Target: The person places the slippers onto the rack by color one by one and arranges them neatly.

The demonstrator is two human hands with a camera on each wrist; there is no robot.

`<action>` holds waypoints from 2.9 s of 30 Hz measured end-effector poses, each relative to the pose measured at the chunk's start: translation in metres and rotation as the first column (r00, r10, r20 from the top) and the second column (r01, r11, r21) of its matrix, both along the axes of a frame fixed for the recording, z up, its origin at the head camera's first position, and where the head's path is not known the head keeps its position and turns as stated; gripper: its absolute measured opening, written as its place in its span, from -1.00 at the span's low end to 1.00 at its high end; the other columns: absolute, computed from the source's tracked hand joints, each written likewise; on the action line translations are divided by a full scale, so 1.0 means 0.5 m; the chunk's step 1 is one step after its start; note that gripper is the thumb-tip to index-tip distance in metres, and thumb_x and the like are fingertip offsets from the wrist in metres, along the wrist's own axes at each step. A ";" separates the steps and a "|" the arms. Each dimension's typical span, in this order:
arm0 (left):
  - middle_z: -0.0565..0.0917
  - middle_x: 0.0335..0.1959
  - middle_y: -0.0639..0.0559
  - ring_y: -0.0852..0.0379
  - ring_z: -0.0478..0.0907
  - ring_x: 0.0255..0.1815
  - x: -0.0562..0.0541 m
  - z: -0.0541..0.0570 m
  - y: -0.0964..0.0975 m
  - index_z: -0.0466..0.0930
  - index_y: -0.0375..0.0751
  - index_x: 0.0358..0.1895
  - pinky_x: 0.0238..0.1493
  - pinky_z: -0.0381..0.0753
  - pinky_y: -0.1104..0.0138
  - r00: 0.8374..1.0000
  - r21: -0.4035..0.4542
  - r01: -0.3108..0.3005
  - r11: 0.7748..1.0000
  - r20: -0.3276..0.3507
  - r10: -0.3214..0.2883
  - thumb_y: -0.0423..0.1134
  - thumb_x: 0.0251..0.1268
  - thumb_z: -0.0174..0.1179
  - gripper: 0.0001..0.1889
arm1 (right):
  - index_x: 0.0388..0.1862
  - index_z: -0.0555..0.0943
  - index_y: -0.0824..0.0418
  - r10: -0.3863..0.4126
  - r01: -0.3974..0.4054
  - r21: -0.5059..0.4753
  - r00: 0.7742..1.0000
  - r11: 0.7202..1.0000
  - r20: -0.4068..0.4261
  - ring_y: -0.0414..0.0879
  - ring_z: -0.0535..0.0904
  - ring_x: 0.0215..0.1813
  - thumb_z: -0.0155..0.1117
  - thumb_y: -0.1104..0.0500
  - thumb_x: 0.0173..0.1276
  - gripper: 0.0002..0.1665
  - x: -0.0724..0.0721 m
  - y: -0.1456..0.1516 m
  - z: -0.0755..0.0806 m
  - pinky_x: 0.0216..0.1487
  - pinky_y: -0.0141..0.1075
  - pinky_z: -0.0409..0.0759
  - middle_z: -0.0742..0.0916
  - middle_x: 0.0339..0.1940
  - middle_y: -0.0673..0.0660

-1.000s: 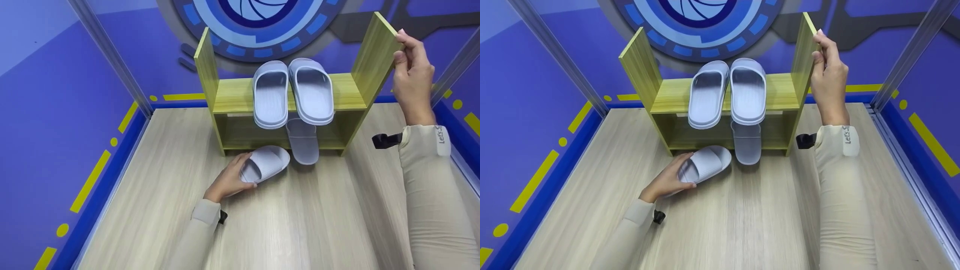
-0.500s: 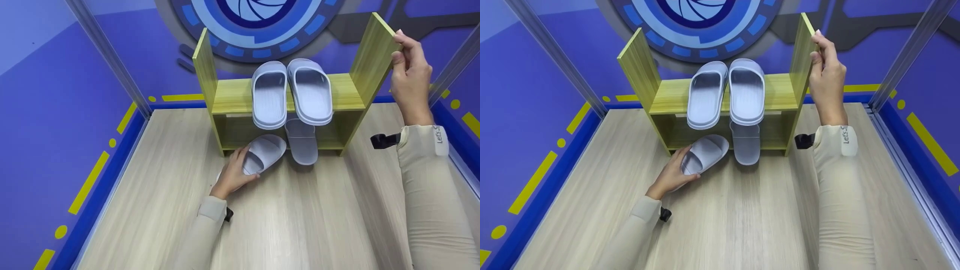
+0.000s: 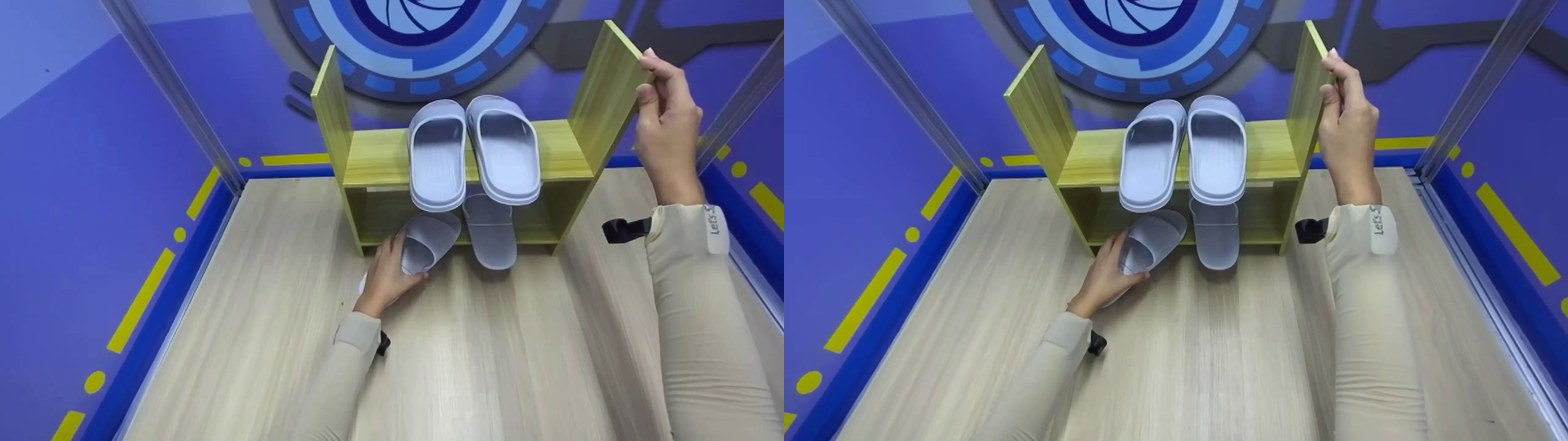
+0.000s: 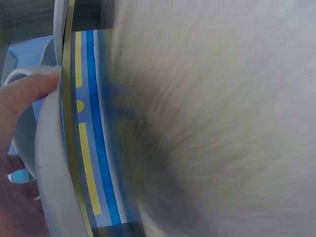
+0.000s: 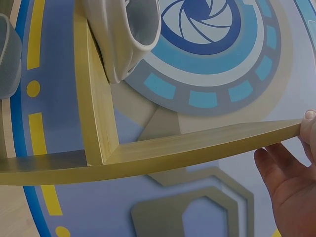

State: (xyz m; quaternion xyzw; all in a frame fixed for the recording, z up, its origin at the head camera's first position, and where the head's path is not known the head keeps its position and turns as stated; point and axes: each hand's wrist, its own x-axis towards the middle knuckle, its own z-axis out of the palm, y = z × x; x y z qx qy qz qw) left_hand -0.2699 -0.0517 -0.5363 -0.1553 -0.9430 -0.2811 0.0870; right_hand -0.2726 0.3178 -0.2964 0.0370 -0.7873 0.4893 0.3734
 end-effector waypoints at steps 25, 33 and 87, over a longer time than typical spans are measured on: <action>0.45 0.24 -0.34 -0.30 0.42 0.19 -0.028 0.016 0.045 0.20 -0.40 0.40 0.19 0.47 -0.01 0.996 -0.027 -0.087 0.996 -0.021 0.087 0.18 -0.04 0.35 0.00 | 0.26 0.46 0.13 -0.016 0.016 0.019 0.999 1.000 0.032 -0.24 0.34 0.43 -0.08 0.16 0.48 -0.59 0.009 -0.010 0.006 0.36 -0.37 0.37 0.43 0.44 -0.01; 0.33 0.34 -0.34 -0.27 0.33 0.19 -0.033 0.023 0.069 0.19 -0.40 0.40 0.15 0.51 0.03 0.995 -0.013 -0.100 0.995 0.014 0.100 0.05 -0.07 0.35 -0.03 | 0.24 0.48 0.14 -0.018 0.018 0.001 1.000 1.000 0.021 -0.23 0.34 0.43 -0.06 0.18 0.47 -0.60 0.008 -0.006 0.006 0.37 -0.36 0.35 0.45 0.43 0.03; 0.27 0.32 -0.50 -0.35 0.33 0.11 -0.093 -0.002 0.152 0.17 -0.58 0.34 0.09 0.46 -0.04 0.969 0.143 -0.210 0.967 -0.100 0.225 -0.06 -0.10 0.37 -0.04 | 0.21 0.49 0.16 0.001 -0.001 -0.022 1.000 1.000 -0.011 -0.21 0.35 0.43 -0.04 0.20 0.47 -0.61 0.000 -0.003 -0.001 0.39 -0.34 0.34 0.46 0.42 0.05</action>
